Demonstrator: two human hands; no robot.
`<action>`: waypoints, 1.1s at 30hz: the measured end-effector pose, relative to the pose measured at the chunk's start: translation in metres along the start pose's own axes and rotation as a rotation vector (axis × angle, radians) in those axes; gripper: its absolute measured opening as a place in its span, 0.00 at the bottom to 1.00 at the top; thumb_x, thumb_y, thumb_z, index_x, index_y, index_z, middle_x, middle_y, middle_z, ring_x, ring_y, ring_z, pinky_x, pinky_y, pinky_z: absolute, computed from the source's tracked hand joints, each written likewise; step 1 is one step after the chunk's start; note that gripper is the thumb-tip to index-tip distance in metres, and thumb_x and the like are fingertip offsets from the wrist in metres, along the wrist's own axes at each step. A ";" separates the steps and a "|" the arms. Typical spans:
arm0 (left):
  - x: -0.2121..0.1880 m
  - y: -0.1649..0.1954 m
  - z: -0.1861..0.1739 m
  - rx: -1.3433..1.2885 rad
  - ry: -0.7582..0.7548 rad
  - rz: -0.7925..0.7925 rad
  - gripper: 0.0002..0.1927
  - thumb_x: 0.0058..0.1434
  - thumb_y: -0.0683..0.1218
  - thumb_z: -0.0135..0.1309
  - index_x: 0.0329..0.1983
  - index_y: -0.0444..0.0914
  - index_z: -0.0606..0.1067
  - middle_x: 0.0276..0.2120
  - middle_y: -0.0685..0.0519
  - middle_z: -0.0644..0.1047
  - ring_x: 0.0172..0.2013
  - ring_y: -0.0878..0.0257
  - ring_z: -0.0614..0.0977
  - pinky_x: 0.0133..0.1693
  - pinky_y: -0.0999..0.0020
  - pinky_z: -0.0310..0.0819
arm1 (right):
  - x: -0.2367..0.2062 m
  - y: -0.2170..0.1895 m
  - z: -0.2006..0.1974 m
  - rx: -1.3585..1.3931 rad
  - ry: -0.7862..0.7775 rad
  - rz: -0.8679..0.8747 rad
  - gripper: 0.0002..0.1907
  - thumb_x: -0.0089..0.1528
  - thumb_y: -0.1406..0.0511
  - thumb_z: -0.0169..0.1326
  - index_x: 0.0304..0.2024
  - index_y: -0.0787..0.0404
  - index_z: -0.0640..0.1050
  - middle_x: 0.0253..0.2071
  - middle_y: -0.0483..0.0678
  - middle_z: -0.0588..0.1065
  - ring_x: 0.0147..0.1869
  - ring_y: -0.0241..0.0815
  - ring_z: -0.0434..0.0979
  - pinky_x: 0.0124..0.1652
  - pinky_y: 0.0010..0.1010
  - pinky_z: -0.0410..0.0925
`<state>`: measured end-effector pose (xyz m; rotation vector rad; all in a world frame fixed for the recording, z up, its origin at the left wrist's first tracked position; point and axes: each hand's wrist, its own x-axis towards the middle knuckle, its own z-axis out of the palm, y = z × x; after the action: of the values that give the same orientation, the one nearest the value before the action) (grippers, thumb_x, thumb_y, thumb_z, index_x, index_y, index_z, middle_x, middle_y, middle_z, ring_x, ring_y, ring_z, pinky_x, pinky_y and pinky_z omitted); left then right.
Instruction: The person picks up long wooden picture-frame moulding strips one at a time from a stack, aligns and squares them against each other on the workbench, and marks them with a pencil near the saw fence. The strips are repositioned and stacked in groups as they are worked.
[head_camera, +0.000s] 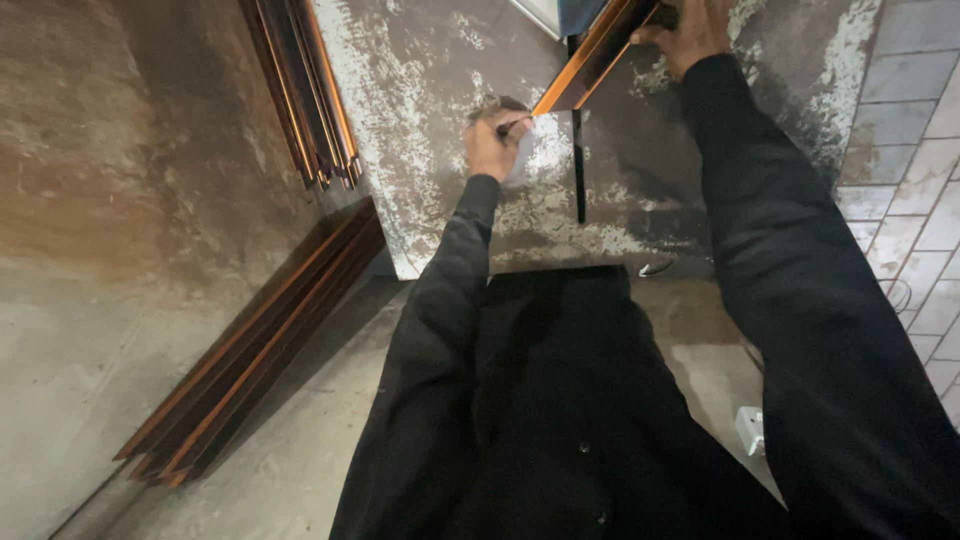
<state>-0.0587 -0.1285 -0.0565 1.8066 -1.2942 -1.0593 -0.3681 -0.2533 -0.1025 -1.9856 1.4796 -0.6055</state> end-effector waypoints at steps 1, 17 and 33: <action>0.000 0.000 0.001 0.017 0.005 0.031 0.07 0.56 0.44 0.66 0.37 0.39 0.85 0.34 0.50 0.84 0.32 0.61 0.86 0.39 0.67 0.79 | 0.000 0.000 0.000 0.012 0.009 0.003 0.25 0.62 0.66 0.70 0.59 0.67 0.77 0.57 0.60 0.76 0.62 0.62 0.73 0.62 0.50 0.69; 0.002 0.009 0.004 0.104 0.047 0.019 0.05 0.56 0.45 0.66 0.34 0.41 0.83 0.30 0.49 0.82 0.31 0.57 0.84 0.37 0.65 0.78 | 0.005 -0.007 -0.005 0.233 -0.034 0.140 0.27 0.61 0.59 0.67 0.57 0.66 0.76 0.60 0.54 0.76 0.68 0.57 0.74 0.69 0.46 0.69; 0.010 0.011 0.000 0.182 -0.012 0.087 0.02 0.55 0.43 0.62 0.30 0.40 0.81 0.30 0.48 0.81 0.32 0.53 0.83 0.38 0.59 0.77 | 0.012 -0.018 -0.013 -0.104 -0.155 0.189 0.41 0.57 0.51 0.75 0.69 0.58 0.79 0.82 0.67 0.35 0.85 0.63 0.26 0.76 0.66 0.32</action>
<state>-0.0618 -0.1413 -0.0496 1.8593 -1.5040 -0.9329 -0.3610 -0.2639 -0.0804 -1.8938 1.6067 -0.2936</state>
